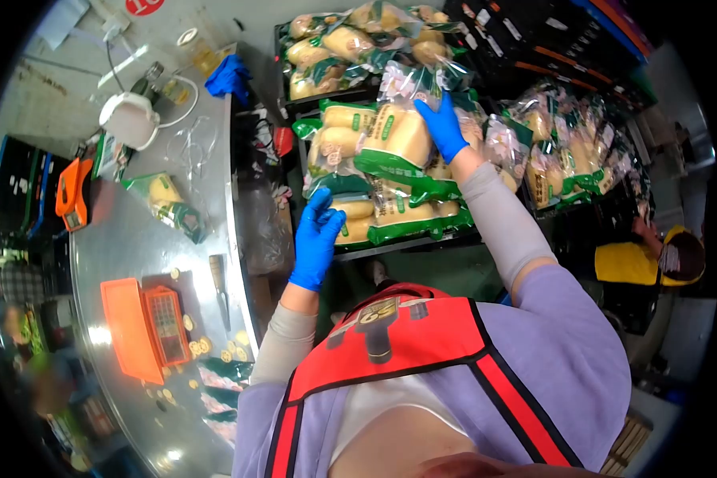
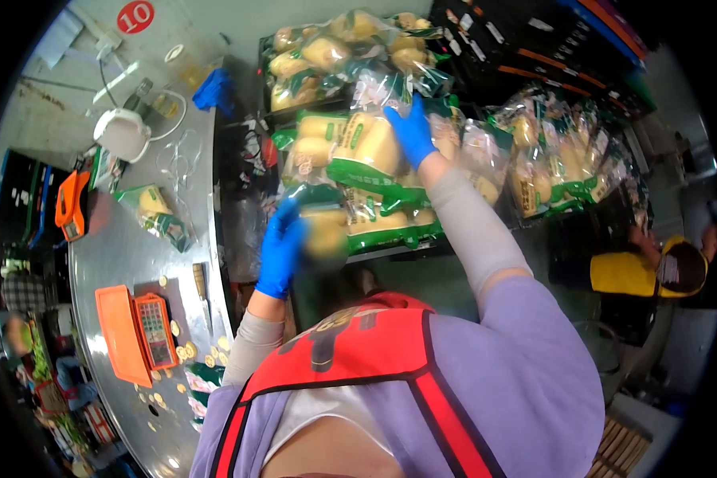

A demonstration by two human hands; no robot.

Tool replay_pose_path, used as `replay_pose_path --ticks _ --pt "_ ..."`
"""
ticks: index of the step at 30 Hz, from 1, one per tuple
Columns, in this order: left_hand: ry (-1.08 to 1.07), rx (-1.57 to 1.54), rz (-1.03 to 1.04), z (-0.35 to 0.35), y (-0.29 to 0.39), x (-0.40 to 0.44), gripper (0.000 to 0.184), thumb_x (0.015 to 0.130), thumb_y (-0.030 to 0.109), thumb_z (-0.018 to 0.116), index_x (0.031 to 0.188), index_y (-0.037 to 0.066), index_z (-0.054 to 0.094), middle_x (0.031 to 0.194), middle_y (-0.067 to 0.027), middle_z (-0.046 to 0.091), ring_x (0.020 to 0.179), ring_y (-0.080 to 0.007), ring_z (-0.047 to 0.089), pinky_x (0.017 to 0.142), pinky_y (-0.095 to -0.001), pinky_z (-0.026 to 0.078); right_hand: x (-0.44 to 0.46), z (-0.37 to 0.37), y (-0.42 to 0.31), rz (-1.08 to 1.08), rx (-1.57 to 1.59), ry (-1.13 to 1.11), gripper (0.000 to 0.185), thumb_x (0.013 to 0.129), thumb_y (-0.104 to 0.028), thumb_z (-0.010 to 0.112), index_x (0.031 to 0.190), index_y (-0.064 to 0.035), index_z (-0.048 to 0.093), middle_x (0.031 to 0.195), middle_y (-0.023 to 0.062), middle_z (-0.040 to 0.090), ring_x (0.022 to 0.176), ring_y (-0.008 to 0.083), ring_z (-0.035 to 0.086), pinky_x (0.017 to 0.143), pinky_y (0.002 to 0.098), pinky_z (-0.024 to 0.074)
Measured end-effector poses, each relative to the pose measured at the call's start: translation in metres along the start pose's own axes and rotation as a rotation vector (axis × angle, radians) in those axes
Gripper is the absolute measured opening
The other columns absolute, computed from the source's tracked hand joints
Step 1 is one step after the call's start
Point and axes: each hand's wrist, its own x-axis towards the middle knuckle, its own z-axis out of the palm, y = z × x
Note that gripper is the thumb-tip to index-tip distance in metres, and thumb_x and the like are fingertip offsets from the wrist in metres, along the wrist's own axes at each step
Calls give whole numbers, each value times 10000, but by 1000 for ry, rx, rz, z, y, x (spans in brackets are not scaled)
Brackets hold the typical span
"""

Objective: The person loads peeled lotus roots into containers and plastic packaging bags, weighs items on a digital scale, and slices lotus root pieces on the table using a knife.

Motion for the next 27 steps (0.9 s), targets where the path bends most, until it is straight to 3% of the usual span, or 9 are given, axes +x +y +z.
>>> replay_pose_path --ticks 1,3,6,11,13,16,18,23,27 --pt "8 -19 -47 -3 -2 -5 512 809 77 628 1275 28 421 1151 -61 501 903 -91 485 839 -234 411 -4 2 -7 -317 -281 174 788 760 -257 672 1355 10 229 1305 214 404 1199 317 397 999 362 311" --pt "36 29 -12 -14 -11 -16 472 821 76 616 1258 30 444 1108 -52 532 884 -88 504 809 -224 432 -12 -9 -42 -634 -509 204 702 747 -176 650 1337 -4 310 1310 186 413 1215 324 379 1026 387 272" --pt "119 5 -89 -36 -6 -43 440 822 87 616 1235 41 473 1108 -63 542 963 -117 529 835 -258 452 1 -8 23 -545 -391 -69 395 868 -224 489 1220 -46 498 1231 154 507 1168 280 456 970 353 350" --pt "304 47 -97 -89 -8 -106 387 832 97 601 1200 27 503 1103 -81 567 963 -131 549 841 -261 452 20 -35 14 -149 -665 -209 410 854 -421 451 927 -61 633 937 182 611 892 363 573 789 398 439" --pt "402 82 -132 -106 7 -137 367 834 107 601 1179 15 518 1097 -77 577 966 -133 551 843 -257 450 37 -41 28 -554 -668 -110 306 824 -268 560 1027 -46 617 1061 182 587 958 344 559 829 382 435" --pt "563 86 -95 -137 11 -187 337 842 94 570 1163 4 526 1116 -77 567 1010 -152 529 860 -262 422 -5 -8 -41 -710 -438 22 269 839 -174 558 1052 -18 610 1058 148 608 984 274 568 865 344 425" --pt "640 80 -88 -155 15 -219 325 845 86 569 1156 2 529 1110 -84 569 1020 -156 527 883 -270 414 -49 30 -85 -426 100 -203 265 870 -153 522 1073 -2 602 1071 100 611 997 187 559 879 302 415" --pt "802 44 -68 -191 12 -284 282 856 52 545 1133 -3 538 1107 -81 569 1035 -145 515 909 -270 398 -183 166 -153 -149 328 -1149 337 879 -224 529 1138 -11 565 1104 65 591 1003 152 541 877 273 402" --pt "909 32 -28 -198 19 -331 292 855 53 549 1143 2 535 1108 -72 570 1033 -140 516 907 -266 396 -234 284 -154 350 483 -1209 287 845 -309 597 1031 -90 602 848 -17 574 767 67 527 667 191 408"
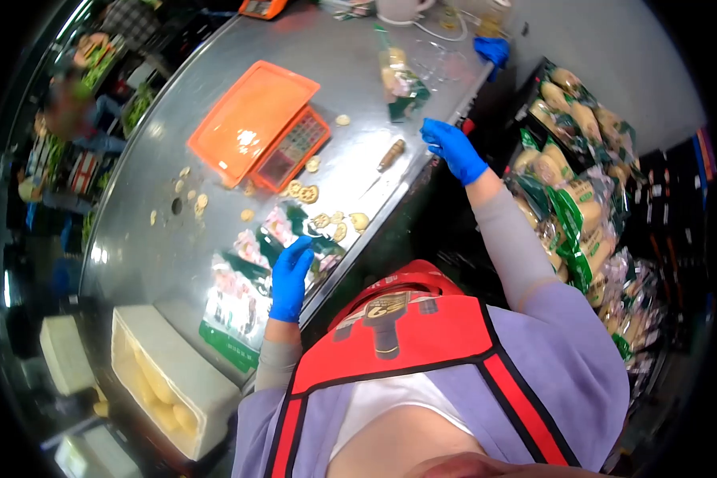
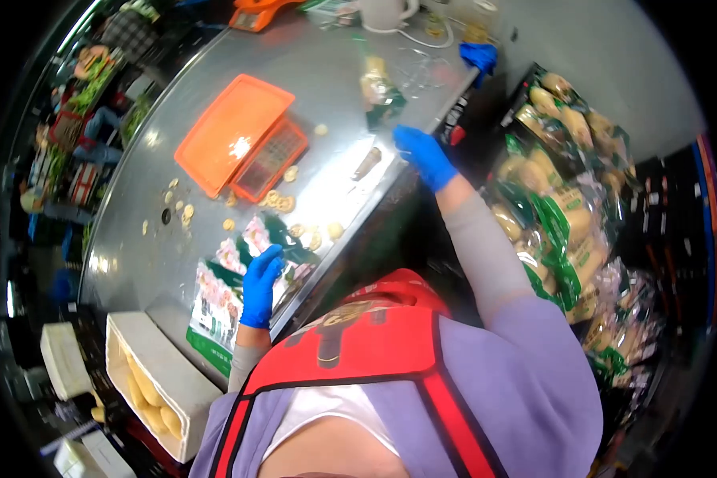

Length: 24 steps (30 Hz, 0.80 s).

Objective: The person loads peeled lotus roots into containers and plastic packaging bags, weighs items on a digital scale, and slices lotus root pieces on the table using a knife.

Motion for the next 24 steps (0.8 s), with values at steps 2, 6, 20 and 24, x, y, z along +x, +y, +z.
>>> replay_pose_path --ticks 2,6,20,24 --pt "91 -10 43 -26 -16 -10 292 851 64 561 1136 4 543 1109 -68 572 1010 -147 534 886 -262 412 59 10 10 131 167 -16 241 824 -335 623 933 -121 604 742 -32 541 645 67 497 580 191 400" --pt "350 -70 24 -52 -22 -44 282 852 69 559 1127 10 557 1065 -47 585 951 -119 545 843 -247 430 130 35 14 -69 366 15 275 854 -330 579 999 -96 576 806 -8 560 694 108 531 613 241 435" --pt "585 -313 140 -27 -10 -63 340 837 107 595 1166 40 539 1056 -37 570 976 -110 526 835 -256 432 130 51 -134 -193 143 -416 407 908 -287 410 1144 35 486 1036 104 541 799 134 516 680 228 428" --pt "520 -424 213 -19 32 -52 716 786 8 580 1393 70 204 1309 -116 400 1111 -210 485 882 -293 430 46 140 -127 95 763 -1013 425 900 -229 420 1189 82 427 1194 207 476 1060 288 468 949 415 319"
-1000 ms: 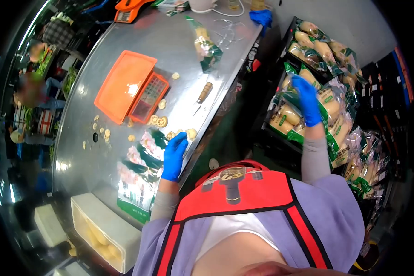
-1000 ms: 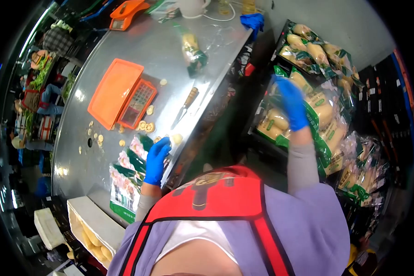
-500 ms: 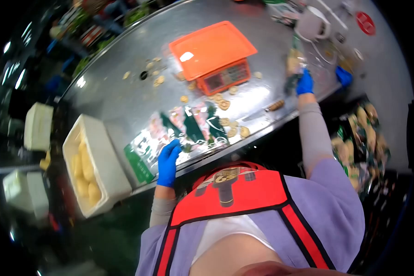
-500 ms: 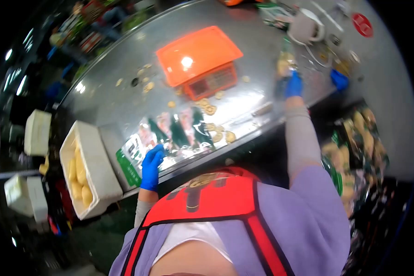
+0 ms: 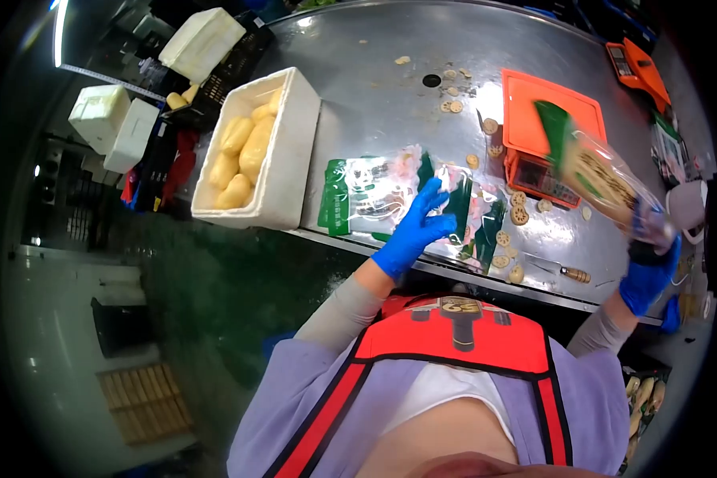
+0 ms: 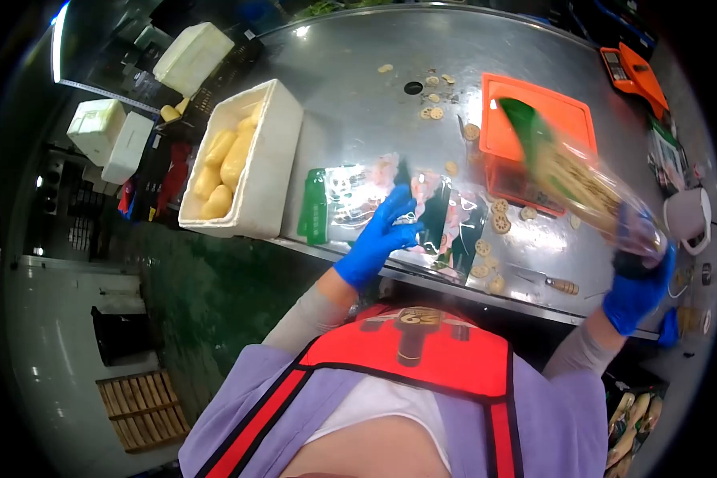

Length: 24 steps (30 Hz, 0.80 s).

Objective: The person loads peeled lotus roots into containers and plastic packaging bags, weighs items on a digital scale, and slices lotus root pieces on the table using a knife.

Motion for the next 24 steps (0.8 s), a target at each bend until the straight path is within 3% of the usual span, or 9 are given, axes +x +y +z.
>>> replay_pose_path --ticks 1,2,5,6,8,14,17,19,24 --pt "-5 2 11 -2 8 5 716 786 8 580 1393 70 204 1309 -116 400 1111 -210 485 882 -293 430 9 23 27 97 142 -217 420 905 -234 419 1183 81 429 1244 239 452 1185 343 416 1060 506 212" --pt "4 -59 94 -4 16 11 763 780 3 578 1405 85 147 1343 -118 355 1150 -219 449 885 -301 433 21 42 62 101 141 -341 410 898 -254 443 1183 41 446 1240 219 462 1171 319 437 1041 490 254" --pt "66 42 404 -43 44 30 841 778 87 621 1415 122 74 1399 -118 254 1228 -253 351 945 -390 399 39 90 144 329 262 -45 376 901 -325 433 1092 -7 491 1076 134 535 955 268 517 863 409 403" --pt "35 -91 485 -59 60 25 785 796 106 612 1404 109 115 1378 -112 281 1205 -244 371 944 -390 400 50 104 173 394 196 -41 293 890 -298 437 943 -38 561 1002 145 581 1030 296 515 1013 525 289" --pt "-121 -633 587 -81 104 2 633 840 103 575 1372 77 232 1316 -93 363 1146 -207 425 921 -364 424 60 136 233 494 384 -160 294 895 -296 434 973 -46 568 986 144 582 1023 320 521 1036 509 282" --pt "428 -342 539 -227 160 -15 334 886 115 518 1204 29 459 1056 -73 549 954 -201 546 854 -348 461 109 219 376 666 336 -161 300 909 -268 445 1085 -48 548 1072 106 578 1043 228 525 948 350 399" --pt "446 -265 613 -299 209 -7 308 879 117 533 1173 47 477 1022 -64 552 902 -191 552 817 -348 475 136 212 428 728 195 -283 311 905 -278 462 1106 -59 554 1087 77 584 1013 203 542 933 321 397" --pt "531 -132 661 -335 241 0 298 852 113 578 1134 46 508 977 -37 567 849 -158 556 749 -298 476 129 219 446 505 -340 -249 321 900 -276 477 1129 -65 553 1110 68 582 1016 196 551 929 304 389" --pt "601 425 605 -426 294 42 212 795 164 656 916 -8 631 779 -10 599 654 -86 513 605 -230 413 89 147 442 610 -373 -167 352 927 -246 402 1196 -43 504 1173 107 554 1111 211 515 936 291 387"
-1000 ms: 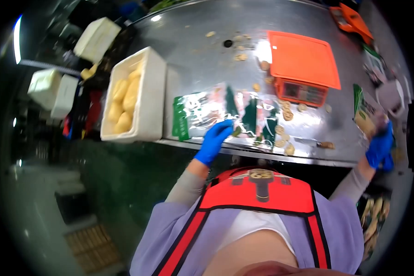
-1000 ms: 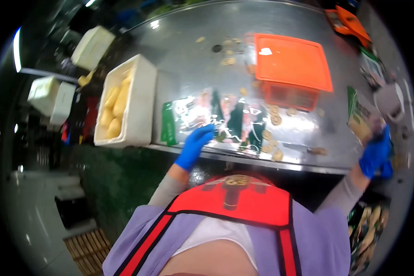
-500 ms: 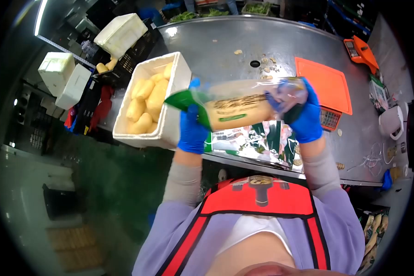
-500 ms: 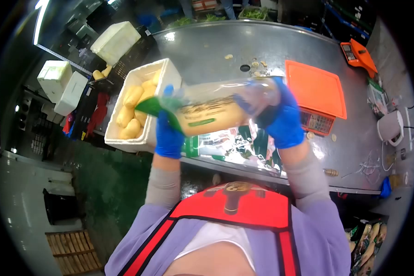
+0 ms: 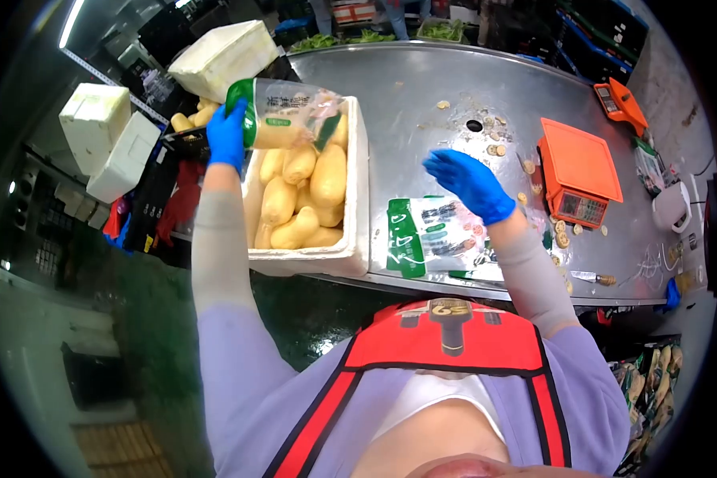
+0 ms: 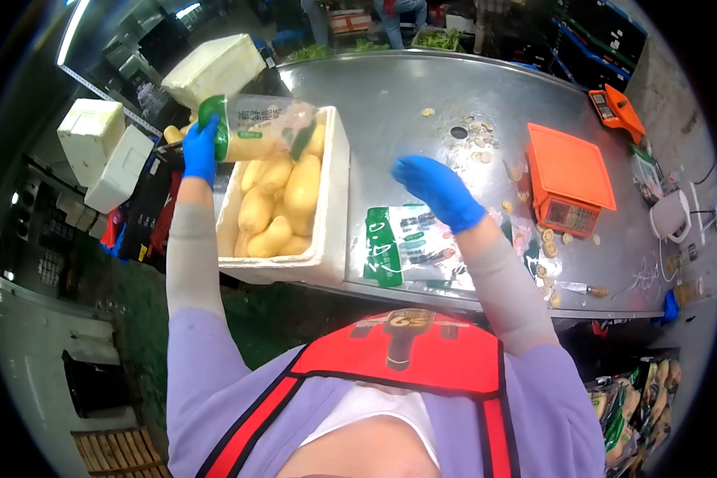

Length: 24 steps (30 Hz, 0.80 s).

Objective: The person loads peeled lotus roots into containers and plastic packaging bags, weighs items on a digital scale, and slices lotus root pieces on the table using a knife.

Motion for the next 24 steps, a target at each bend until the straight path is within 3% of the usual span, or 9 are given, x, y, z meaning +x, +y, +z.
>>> replay_pose_path --ticks 3,6,8,9,14,16,17,22,24 --pt "2 177 7 -19 -38 56 289 780 241 672 890 -24 641 757 -44 614 658 -117 525 631 -261 428 -40 -36 23 40 79 123 353 920 -228 414 1198 -27 497 1170 121 553 1113 230 513 948 317 384" --pt "3 506 81 -16 -54 74 341 780 322 647 912 7 648 798 -127 643 693 -208 586 679 -322 450 -91 -64 43 89 97 334 342 913 -208 424 1184 -13 501 1157 139 556 1102 246 521 947 342 392" --pt "-8 977 327 -12 -49 72 338 791 367 606 909 53 653 868 -191 626 772 -310 602 709 -370 458 -125 -91 61 94 170 403 338 915 -217 420 1176 -20 507 1144 138 563 1090 248 528 932 347 402" --pt "0 965 424 -10 -43 62 281 795 356 586 912 109 651 887 -177 613 831 -342 578 717 -395 460 -144 -96 67 86 118 507 313 910 -225 432 1134 -32 533 1123 129 574 1062 248 541 919 361 408" --pt "-65 1114 629 -10 -31 60 171 794 248 568 931 166 626 833 -102 618 794 -314 591 671 -402 465 -211 -121 88 73 225 718 276 889 -262 475 1074 -77 562 1110 104 583 1040 232 546 877 344 411" --pt "-306 1271 787 -8 -16 62 189 804 192 533 973 147 605 818 -115 604 782 -303 589 682 -387 472 -219 -126 94 97 246 788 268 881 -276 489 1057 -91 568 1107 97 584 1034 224 545 864 335 408" --pt "-302 1196 938 -5 -16 66 180 792 168 533 947 212 612 790 -90 586 705 -302 590 626 -392 480 -219 -128 98 107 223 786 273 877 -290 493 1061 -102 568 1110 89 584 1037 217 542 861 325 402" --pt "-241 1412 814 0 6 71 174 809 185 527 953 219 619 797 -81 600 724 -287 600 616 -387 483 -203 -105 89 94 157 711 275 877 -296 486 1065 -114 568 1104 66 589 1045 203 536 873 316 384" --pt "-118 1195 948 2 27 71 179 827 207 515 972 219 619 846 -71 617 750 -284 605 624 -386 484 -196 -95 86 186 82 785 275 879 -286 477 1074 -114 567 1100 53 594 1041 199 542 876 315 384"
